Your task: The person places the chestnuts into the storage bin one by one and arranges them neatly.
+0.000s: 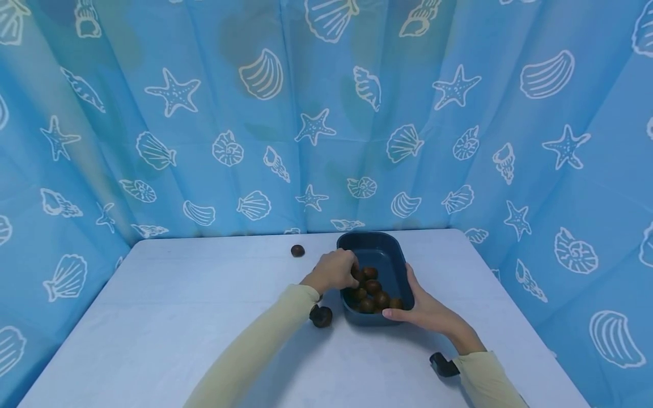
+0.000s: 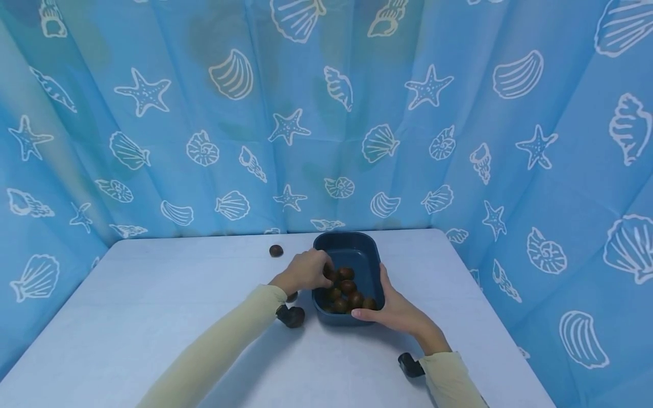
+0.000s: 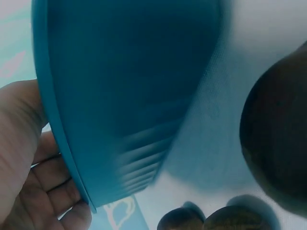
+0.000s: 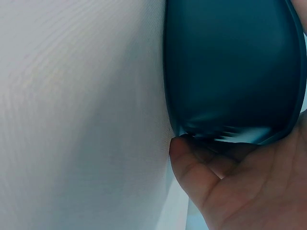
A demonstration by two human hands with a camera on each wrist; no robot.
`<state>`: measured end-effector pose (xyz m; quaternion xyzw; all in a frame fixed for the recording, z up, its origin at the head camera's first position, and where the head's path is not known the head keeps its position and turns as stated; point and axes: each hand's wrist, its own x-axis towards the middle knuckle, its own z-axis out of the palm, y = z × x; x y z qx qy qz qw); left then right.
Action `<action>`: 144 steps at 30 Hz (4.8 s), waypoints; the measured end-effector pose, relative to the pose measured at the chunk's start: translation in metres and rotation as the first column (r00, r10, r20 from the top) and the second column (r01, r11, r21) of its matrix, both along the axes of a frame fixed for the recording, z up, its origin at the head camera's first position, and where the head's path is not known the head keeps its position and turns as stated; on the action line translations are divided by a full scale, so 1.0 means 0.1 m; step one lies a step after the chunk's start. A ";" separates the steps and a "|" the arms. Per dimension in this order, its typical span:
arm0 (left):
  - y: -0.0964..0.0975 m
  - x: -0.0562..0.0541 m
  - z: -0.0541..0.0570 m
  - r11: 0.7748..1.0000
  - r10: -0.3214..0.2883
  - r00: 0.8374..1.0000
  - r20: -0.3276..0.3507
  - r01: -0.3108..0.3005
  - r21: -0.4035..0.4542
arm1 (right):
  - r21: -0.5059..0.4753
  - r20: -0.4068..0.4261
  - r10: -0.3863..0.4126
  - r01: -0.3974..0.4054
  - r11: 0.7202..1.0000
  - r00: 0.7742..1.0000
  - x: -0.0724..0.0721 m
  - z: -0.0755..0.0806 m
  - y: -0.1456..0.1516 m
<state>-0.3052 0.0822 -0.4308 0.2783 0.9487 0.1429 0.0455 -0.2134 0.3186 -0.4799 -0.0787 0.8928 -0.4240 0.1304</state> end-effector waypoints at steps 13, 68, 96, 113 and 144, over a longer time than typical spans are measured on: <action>0.04 0.02 -0.02 1.000 -0.003 0.998 -0.055 0.001 -0.026 | 0.004 0.000 -0.008 0.008 1.000 1.000 0.01 0.02 0.00; -1.08 0.18 -0.26 0.817 0.307 0.926 0.220 -0.375 0.438 | 0.025 -0.025 -0.010 0.011 1.000 1.000 0.00 0.00 0.01; -1.01 0.25 -0.31 0.905 0.269 0.922 0.279 -0.342 0.254 | 0.019 -0.042 0.004 -0.003 1.000 0.999 0.00 -0.01 -0.01; -0.94 0.27 -0.29 0.906 0.281 0.926 0.252 -0.342 0.250 | 0.010 -0.082 0.005 -0.005 1.000 0.997 -0.01 -0.04 0.03; -1.10 0.17 -0.27 0.718 0.312 0.925 0.216 -0.378 0.584 | -0.041 -0.044 0.006 -0.008 0.999 0.999 0.01 -0.02 0.03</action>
